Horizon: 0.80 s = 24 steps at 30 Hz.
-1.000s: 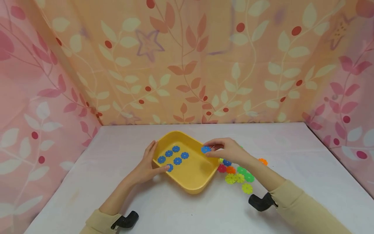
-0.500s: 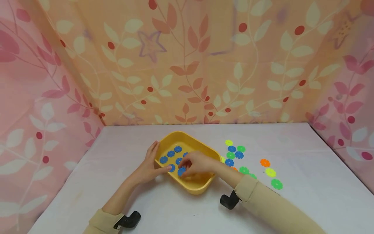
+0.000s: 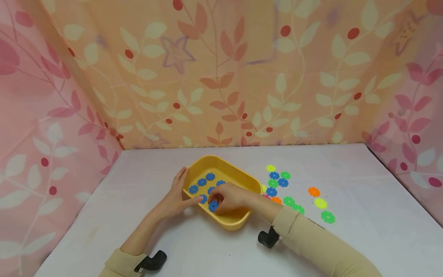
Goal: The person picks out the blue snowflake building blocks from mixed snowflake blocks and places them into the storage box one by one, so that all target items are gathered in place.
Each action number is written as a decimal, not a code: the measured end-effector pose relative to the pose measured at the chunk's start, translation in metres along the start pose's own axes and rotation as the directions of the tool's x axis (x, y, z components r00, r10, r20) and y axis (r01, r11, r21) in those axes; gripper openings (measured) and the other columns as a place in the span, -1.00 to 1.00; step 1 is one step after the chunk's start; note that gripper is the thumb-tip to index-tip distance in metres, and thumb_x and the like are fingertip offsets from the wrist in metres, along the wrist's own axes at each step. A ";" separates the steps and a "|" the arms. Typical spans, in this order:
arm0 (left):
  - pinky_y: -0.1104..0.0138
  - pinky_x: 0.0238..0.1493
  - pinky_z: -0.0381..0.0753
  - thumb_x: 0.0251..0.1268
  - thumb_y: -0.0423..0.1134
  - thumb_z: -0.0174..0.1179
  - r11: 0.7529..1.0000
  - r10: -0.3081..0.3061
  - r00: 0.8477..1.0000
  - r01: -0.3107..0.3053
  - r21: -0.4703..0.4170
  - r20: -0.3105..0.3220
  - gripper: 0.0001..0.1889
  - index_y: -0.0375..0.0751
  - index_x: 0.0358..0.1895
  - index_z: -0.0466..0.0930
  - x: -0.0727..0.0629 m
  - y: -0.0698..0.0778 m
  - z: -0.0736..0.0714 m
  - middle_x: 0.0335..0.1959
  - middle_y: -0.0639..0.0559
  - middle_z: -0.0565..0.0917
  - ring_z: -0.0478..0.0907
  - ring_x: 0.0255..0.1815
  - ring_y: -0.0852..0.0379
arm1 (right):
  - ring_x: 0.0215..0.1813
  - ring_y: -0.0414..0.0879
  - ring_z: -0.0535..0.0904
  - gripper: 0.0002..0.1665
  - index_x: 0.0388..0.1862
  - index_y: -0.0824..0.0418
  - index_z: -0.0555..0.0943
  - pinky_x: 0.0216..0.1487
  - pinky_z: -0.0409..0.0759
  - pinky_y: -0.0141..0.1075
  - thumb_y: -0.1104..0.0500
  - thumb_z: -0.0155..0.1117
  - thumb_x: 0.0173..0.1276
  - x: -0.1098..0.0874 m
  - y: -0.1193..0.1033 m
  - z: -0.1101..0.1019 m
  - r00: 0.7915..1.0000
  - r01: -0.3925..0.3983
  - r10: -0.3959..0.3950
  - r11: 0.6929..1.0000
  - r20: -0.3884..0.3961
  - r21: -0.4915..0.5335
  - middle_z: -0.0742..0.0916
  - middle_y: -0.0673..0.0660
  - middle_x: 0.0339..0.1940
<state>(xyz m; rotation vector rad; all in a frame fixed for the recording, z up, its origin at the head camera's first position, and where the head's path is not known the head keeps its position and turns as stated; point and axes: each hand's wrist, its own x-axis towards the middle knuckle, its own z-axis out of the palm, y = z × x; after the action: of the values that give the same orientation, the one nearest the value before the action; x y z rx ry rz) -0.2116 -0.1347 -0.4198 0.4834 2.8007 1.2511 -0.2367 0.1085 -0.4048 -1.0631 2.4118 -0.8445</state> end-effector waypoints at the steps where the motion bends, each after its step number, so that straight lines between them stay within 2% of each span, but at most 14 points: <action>1: -0.13 0.41 0.04 0.04 0.32 0.34 1.000 -0.005 1.000 0.005 0.000 0.003 0.21 -0.03 0.59 -0.27 0.000 0.000 0.000 0.59 0.10 -0.31 -0.19 0.56 -0.06 | -0.34 -0.22 0.47 -0.68 -0.07 0.02 0.69 -0.30 0.51 -0.42 0.17 0.50 0.17 0.000 0.000 0.000 1.000 -0.005 0.005 1.000 0.002 0.007 0.61 -0.07 -0.42; 8: -0.15 0.41 0.01 0.07 0.27 0.35 1.000 0.006 1.000 -0.006 -0.005 0.003 0.21 -0.08 0.59 -0.29 -0.001 0.002 -0.001 0.59 0.05 -0.32 -0.19 0.56 -0.12 | -0.35 -0.22 0.47 -0.69 -0.10 0.08 0.69 -0.29 0.50 -0.42 0.25 0.50 0.16 0.002 0.002 0.001 1.000 0.006 -0.006 0.999 0.008 0.044 0.62 -0.03 -0.35; 19: -0.14 0.41 0.01 0.08 0.24 0.36 1.000 0.014 1.000 -0.014 -0.007 0.007 0.20 -0.08 0.59 -0.29 -0.001 0.003 -0.001 0.59 0.02 -0.32 -0.19 0.56 -0.12 | -0.31 -0.18 0.49 -0.72 -0.13 0.09 0.69 -0.25 0.51 -0.41 0.24 0.49 0.17 0.001 0.001 0.002 1.000 -0.011 0.010 0.998 0.006 0.066 0.63 0.00 -0.35; 24: -0.15 0.41 0.02 0.07 0.26 0.36 1.000 0.020 1.000 -0.020 -0.009 -0.001 0.20 -0.10 0.59 -0.27 -0.001 0.001 0.000 0.59 0.02 -0.31 -0.18 0.56 -0.12 | -0.28 -0.15 0.50 -0.71 -0.13 0.11 0.69 -0.24 0.51 -0.39 0.17 0.51 0.16 0.000 0.003 -0.003 0.998 -0.049 0.055 0.989 -0.041 0.137 0.65 -0.02 -0.34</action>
<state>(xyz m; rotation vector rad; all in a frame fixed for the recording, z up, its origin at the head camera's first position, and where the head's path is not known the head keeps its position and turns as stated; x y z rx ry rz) -0.2102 -0.1340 -0.4189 0.5113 2.7965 1.2676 -0.2400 0.1113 -0.4046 -0.9350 2.3690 -1.0093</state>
